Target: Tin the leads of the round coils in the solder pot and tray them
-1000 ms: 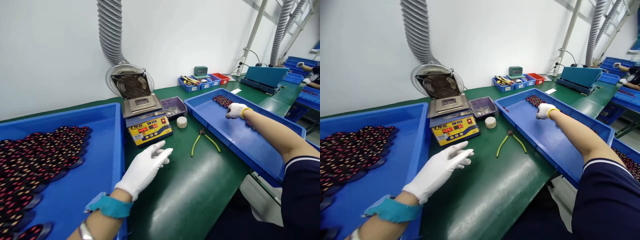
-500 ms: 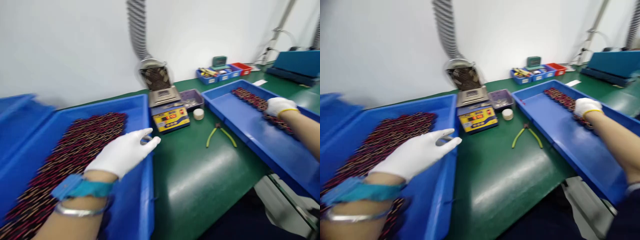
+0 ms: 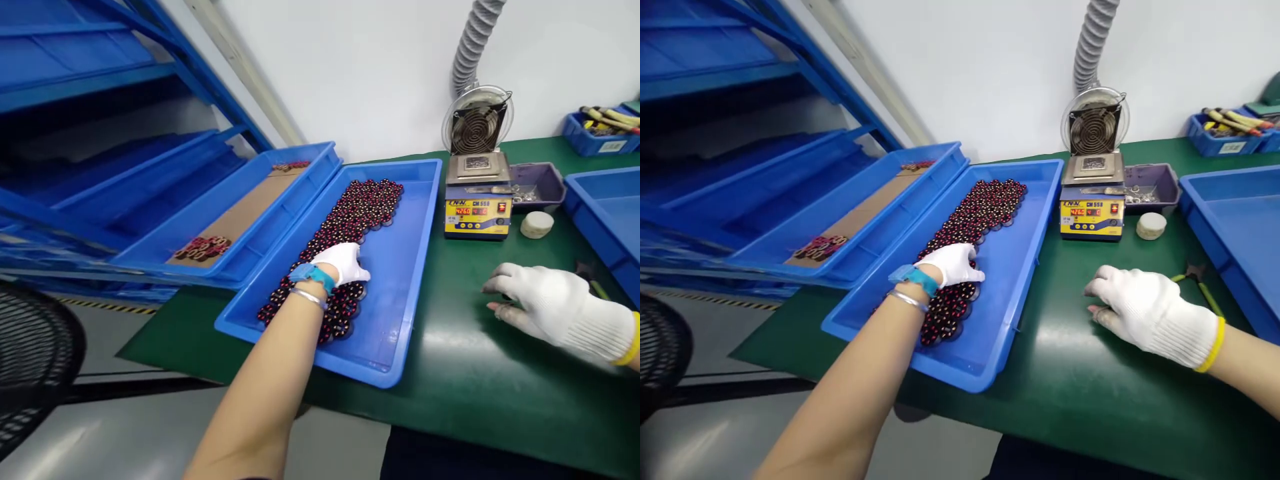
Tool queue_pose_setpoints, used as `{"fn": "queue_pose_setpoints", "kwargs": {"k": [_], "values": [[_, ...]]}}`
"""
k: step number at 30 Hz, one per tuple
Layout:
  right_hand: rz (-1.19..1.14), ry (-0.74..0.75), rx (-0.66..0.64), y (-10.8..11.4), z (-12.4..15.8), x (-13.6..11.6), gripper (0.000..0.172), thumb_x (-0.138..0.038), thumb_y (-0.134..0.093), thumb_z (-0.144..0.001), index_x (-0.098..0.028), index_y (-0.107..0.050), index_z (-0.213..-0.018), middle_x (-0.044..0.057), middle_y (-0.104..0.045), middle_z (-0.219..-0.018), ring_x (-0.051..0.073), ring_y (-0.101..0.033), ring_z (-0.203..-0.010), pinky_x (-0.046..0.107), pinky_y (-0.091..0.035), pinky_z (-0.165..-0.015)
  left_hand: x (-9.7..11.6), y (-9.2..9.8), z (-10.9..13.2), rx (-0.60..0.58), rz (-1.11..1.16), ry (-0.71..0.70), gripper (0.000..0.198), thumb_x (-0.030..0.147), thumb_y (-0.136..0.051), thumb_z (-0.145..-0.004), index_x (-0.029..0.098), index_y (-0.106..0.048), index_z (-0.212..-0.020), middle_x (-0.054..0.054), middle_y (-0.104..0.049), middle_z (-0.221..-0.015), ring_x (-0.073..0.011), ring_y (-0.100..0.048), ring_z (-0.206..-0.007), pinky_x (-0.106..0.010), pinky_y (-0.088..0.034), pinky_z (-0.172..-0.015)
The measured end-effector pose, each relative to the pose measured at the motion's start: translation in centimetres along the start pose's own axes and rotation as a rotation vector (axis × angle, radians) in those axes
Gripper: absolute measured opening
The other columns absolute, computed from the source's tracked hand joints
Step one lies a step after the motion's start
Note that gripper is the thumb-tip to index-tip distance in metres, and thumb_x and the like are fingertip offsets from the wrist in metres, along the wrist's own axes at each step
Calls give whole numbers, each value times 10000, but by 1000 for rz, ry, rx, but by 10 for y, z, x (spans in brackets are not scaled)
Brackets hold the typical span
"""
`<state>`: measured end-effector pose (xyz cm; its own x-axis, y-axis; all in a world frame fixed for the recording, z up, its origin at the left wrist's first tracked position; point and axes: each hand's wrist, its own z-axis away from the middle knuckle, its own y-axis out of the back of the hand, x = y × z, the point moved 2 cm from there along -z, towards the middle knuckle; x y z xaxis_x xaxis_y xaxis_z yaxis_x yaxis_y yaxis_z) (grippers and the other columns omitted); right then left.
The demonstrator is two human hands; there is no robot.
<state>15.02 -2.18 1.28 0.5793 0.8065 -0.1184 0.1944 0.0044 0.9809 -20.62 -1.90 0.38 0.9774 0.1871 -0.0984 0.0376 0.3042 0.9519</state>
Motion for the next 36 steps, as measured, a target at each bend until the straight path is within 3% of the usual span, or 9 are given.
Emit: {"fn": "queue_pose_setpoints", "kwargs": {"k": [5,8,12,22,24,26,30,33,36], "values": [[-72,-63,-44,5,11,19,276,-415,-506,-885,-242,-627,-1064,27,-600,-1061,168,-614,-766,268,-444,-628,-4,3,-4,73,10,-37,603,435,-597,-653,130,-610,-1173,-137,-673,-1059,-268,-647,-929,-304,-472,-824],[-93,-96,-15,13,10,18,272,-410,-519,-873,-246,-631,-1059,25,-602,-1074,180,-619,-790,274,-452,-625,-3,6,-5,93,3,-31,471,447,-569,-671,170,-682,-1035,-143,-666,-1071,-284,-649,-904,-334,-470,-814],[-118,-83,-58,11,6,14,251,-386,-532,-861,-265,-635,-1055,13,-598,-1078,180,-618,-779,273,-444,-607,4,5,-7,83,2,-17,324,432,-588,-637,184,-711,-805,-126,-701,-865,-289,-662,-803,-348,-482,-738],[-124,-77,-74,9,6,10,233,-374,-535,-873,-283,-636,-1062,4,-602,-1075,195,-626,-799,277,-435,-619,13,10,0,190,19,39,267,407,-590,-605,161,-650,-690,-78,-678,-763,-309,-666,-836,-395,-478,-754],[-136,-72,-63,8,6,9,231,-379,-543,-871,-279,-642,-1054,8,-605,-1066,197,-627,-799,275,-439,-616,15,17,4,244,158,48,288,430,-615,-603,167,-636,-718,-89,-680,-800,-312,-661,-840,-413,-485,-779],[-162,-71,-34,8,4,8,242,-377,-552,-867,-268,-638,-1066,21,-604,-1077,197,-627,-810,273,-449,-623,27,25,14,258,555,-8,328,427,-671,-593,167,-604,-781,-95,-680,-857,-282,-655,-848,-402,-497,-800],[-290,-60,164,15,-2,8,379,-321,-581,-844,-240,-556,-1213,49,-551,-1210,205,-602,-970,307,-493,-794,85,39,41,-36,1434,-330,372,376,-733,-640,170,-558,-895,-86,-657,-957,-206,-633,-802,-367,-513,-736],[-365,33,361,24,-4,9,595,-328,-646,-775,-188,-459,-1322,103,-458,-1328,248,-488,-1181,373,-442,-963,134,38,55,-262,1634,-495,324,307,-718,-673,168,-587,-934,-71,-643,-942,-167,-602,-717,-334,-485,-687],[-350,136,394,29,-5,8,632,-334,-675,-752,-144,-465,-1317,148,-410,-1367,284,-411,-1249,424,-397,-1016,168,27,56,-483,1685,-529,260,253,-675,-692,156,-608,-924,-57,-633,-865,-167,-589,-691,-325,-467,-663]]}}
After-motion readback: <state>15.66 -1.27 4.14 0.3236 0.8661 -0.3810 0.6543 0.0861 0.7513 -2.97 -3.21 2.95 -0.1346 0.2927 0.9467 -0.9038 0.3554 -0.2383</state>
